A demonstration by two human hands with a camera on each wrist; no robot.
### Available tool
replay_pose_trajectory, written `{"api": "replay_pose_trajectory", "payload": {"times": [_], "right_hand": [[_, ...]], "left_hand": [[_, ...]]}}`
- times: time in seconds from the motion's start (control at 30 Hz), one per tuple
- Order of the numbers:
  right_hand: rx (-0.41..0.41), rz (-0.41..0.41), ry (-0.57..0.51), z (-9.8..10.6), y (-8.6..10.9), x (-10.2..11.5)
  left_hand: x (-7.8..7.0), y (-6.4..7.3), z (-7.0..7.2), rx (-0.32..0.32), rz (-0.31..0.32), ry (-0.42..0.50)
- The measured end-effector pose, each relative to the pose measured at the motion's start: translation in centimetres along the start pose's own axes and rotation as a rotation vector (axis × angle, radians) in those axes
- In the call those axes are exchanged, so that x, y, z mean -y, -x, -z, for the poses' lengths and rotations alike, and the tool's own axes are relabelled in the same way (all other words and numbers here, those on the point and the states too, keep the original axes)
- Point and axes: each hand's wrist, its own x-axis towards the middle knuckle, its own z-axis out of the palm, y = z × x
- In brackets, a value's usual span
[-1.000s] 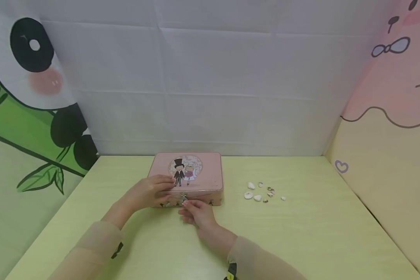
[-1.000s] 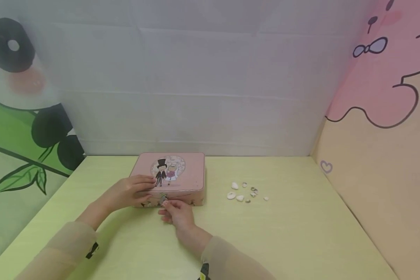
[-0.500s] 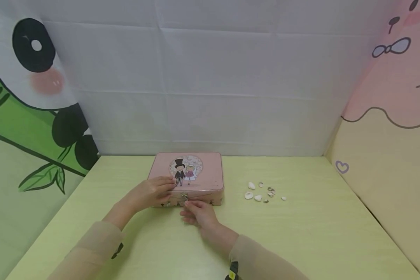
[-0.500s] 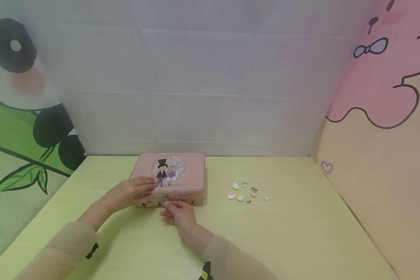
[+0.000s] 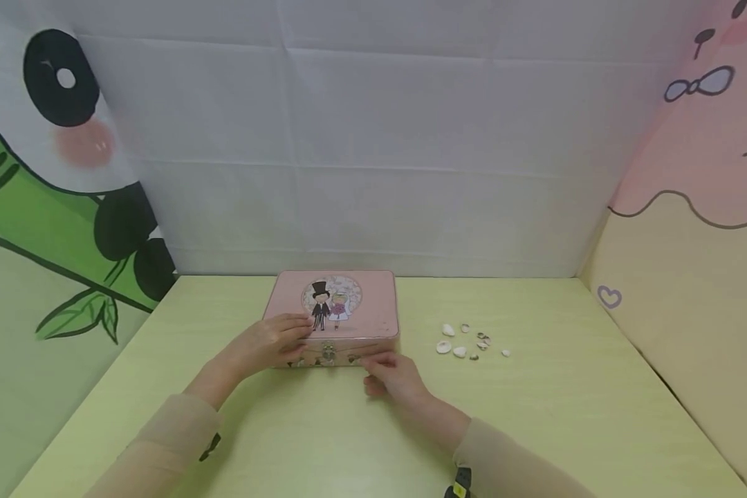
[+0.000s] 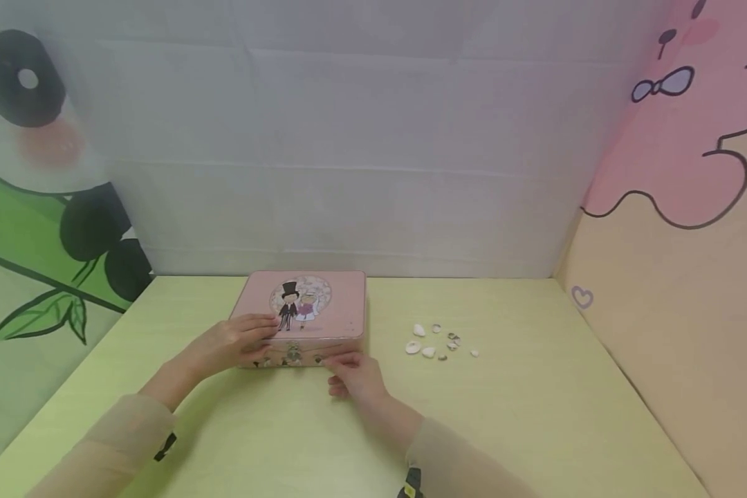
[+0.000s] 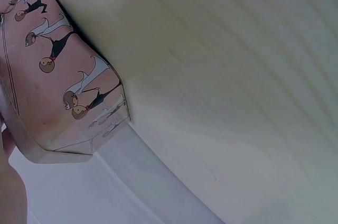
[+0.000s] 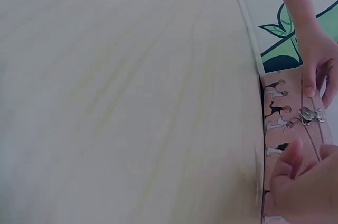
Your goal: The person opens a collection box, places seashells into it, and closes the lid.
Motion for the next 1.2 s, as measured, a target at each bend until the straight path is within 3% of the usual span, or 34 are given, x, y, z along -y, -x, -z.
{"api": "replay_pose_trajectory", "payload": {"times": [0.17,0.27,0.5,0.73,0.97,1.2], "right_hand": [[-0.183,0.118,0.247,2.5,-0.7,0.5],[-0.212,0.167,0.334,3.7,-1.6,0.7],[-0.016,0.19,0.411,5.4,-3.9,0.8],[0.163,0.175,0.359,5.4,-5.6,0.8],[0.221,0.219,0.365,5.2,-6.1,1.2],[0.21,0.2,0.393,5.2,-5.8,1.5]], "left_hand": [[0.0,0.1,-0.1,-0.011,-0.005,-0.003],[0.0,0.1,-0.2,-0.015,-0.003,-0.007],[-0.1,0.1,-0.2,-0.007,0.003,-0.01],[-0.3,0.3,-0.2,0.004,0.032,-0.006],[-0.4,0.4,-0.3,-0.003,0.043,0.004],[-0.5,0.3,-0.3,-0.016,0.057,0.007]]}}
